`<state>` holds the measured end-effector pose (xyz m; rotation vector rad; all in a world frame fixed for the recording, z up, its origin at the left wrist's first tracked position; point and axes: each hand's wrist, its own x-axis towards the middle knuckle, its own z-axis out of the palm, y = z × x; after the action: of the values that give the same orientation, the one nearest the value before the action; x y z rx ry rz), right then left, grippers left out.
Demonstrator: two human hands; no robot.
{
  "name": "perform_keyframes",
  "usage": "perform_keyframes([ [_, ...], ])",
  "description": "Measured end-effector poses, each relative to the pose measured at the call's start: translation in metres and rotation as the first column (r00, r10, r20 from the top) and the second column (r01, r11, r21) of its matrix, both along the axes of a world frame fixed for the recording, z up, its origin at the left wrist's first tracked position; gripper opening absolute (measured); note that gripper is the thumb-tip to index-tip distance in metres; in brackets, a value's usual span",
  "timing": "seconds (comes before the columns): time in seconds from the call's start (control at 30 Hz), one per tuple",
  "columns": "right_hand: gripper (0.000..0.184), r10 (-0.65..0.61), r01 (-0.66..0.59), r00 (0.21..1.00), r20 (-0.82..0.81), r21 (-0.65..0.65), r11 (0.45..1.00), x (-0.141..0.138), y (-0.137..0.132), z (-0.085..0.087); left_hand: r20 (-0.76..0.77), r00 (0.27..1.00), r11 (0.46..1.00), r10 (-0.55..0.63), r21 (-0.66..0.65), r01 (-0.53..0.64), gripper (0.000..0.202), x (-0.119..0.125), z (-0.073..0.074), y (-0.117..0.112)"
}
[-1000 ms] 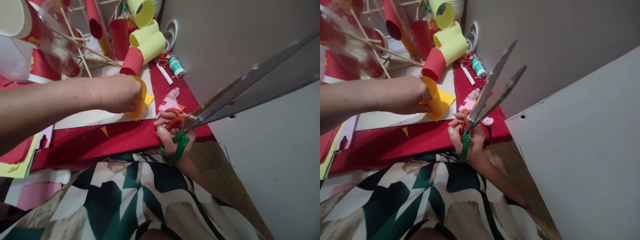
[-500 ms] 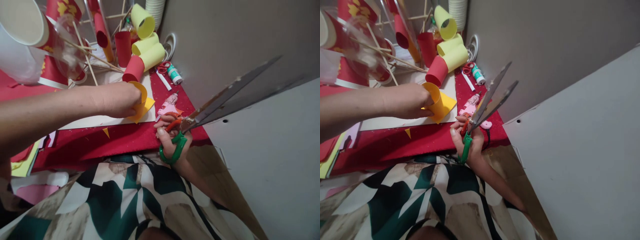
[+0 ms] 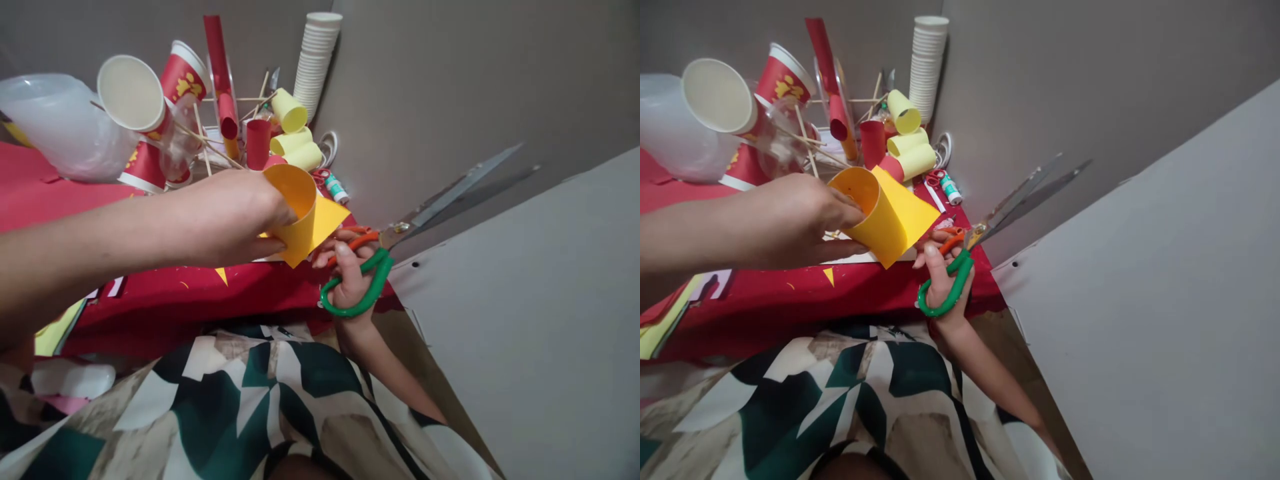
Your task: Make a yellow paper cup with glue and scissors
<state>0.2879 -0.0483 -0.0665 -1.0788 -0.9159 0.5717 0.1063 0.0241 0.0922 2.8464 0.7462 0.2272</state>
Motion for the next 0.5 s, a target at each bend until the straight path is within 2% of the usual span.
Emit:
perform_keyframes([
  [0.07,0.017,-0.007,0.007,1.0,-0.004,-0.037,0.999,-0.003,0.004,0.005,-0.169,0.985,0.991,-0.045,0.114,0.065,0.015,0.0,0.006,-0.008],
  [0.17,0.018,-0.019,0.019,1.0,-0.005,-0.04,0.999,-0.01,0.011,0.011,-0.106,0.994,0.995,-0.04,0.087,0.049,0.012,-0.001,0.008,-0.015],
  [0.3,0.017,-0.038,0.039,0.999,0.007,-0.016,0.999,-0.018,0.017,0.015,0.131,0.991,0.997,-0.008,-0.08,0.019,0.008,-0.011,0.006,-0.021],
  [0.37,0.015,-0.023,0.024,0.999,0.033,-0.011,1.0,-0.02,0.018,0.016,0.307,0.952,0.99,0.007,-0.134,0.035,0.017,-0.022,0.006,-0.029],
  [0.43,0.014,0.012,-0.012,0.996,0.083,0.001,1.0,-0.02,0.018,0.016,0.499,0.866,0.99,0.034,-0.134,0.038,0.025,-0.036,0.005,-0.042],
  [0.5,0.02,0.061,-0.065,0.983,0.174,0.015,0.998,-0.018,0.016,0.015,0.671,0.736,0.994,0.089,-0.104,-0.025,0.026,-0.052,-0.001,-0.054],
])
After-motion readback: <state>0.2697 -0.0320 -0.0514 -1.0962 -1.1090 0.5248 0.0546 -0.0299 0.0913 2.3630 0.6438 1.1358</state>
